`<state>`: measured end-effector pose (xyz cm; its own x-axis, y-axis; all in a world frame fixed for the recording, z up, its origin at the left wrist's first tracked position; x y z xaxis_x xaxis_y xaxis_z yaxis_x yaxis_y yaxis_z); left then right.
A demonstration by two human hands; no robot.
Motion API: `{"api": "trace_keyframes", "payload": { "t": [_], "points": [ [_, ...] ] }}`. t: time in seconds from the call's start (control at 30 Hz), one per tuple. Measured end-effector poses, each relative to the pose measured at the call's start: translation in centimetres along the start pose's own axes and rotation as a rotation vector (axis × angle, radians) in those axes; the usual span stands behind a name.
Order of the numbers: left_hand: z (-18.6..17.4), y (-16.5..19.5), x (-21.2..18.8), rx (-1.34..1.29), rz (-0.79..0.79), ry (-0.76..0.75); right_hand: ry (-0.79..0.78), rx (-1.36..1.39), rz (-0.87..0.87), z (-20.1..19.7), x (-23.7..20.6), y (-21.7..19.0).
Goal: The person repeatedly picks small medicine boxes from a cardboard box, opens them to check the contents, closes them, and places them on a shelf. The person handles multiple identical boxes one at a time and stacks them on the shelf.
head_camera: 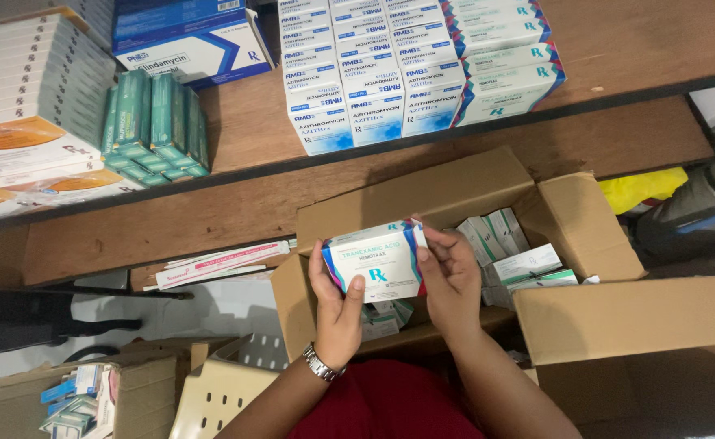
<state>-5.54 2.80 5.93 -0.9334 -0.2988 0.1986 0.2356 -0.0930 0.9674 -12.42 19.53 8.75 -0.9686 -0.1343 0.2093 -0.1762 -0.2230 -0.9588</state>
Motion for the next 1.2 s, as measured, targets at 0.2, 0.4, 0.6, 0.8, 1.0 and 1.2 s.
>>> {"api": "trace_keyframes", "payload": {
  "t": [0.2,0.4,0.6,0.8,1.0,1.2],
  "points": [
    [-0.4,0.2,-0.3,0.066,0.012,0.106,-0.01,-0.184,-0.143,0.8,-0.4,-0.5],
    [-0.3,0.8,-0.9,0.052,0.079,0.047,-0.009,0.02,-0.044,0.8,0.3,0.0],
    [-0.3,0.6,-1.1,-0.017,0.118,0.108,-0.043,-0.4,-0.092,1.0,0.1,-1.3],
    [-0.9,0.1,-0.8,0.079,0.085,0.135,-0.203,-0.541,-0.219,3.2,-0.6,-3.3],
    [-0.9,-0.3,-0.9,0.06,0.033,0.079,-0.393,-0.332,-0.139,3.9,-0.8,-3.3],
    [-0.9,0.4,-0.5,0.534,0.093,-0.01,-0.367,-0.43,-0.056,1.9,1.0,-1.5]
  ]
}}
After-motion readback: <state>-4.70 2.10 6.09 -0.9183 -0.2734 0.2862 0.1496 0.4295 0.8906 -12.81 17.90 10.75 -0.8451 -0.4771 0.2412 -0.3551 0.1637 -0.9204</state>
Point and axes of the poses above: each hand's wrist, its own x-axis towards the middle knuckle, its own z-axis out of the palm, y = z × x, the point moved 7 cm from there along x, towards the middle knuckle, and after that the axes turned 9 degrees about -x, right-handed, at the moved point
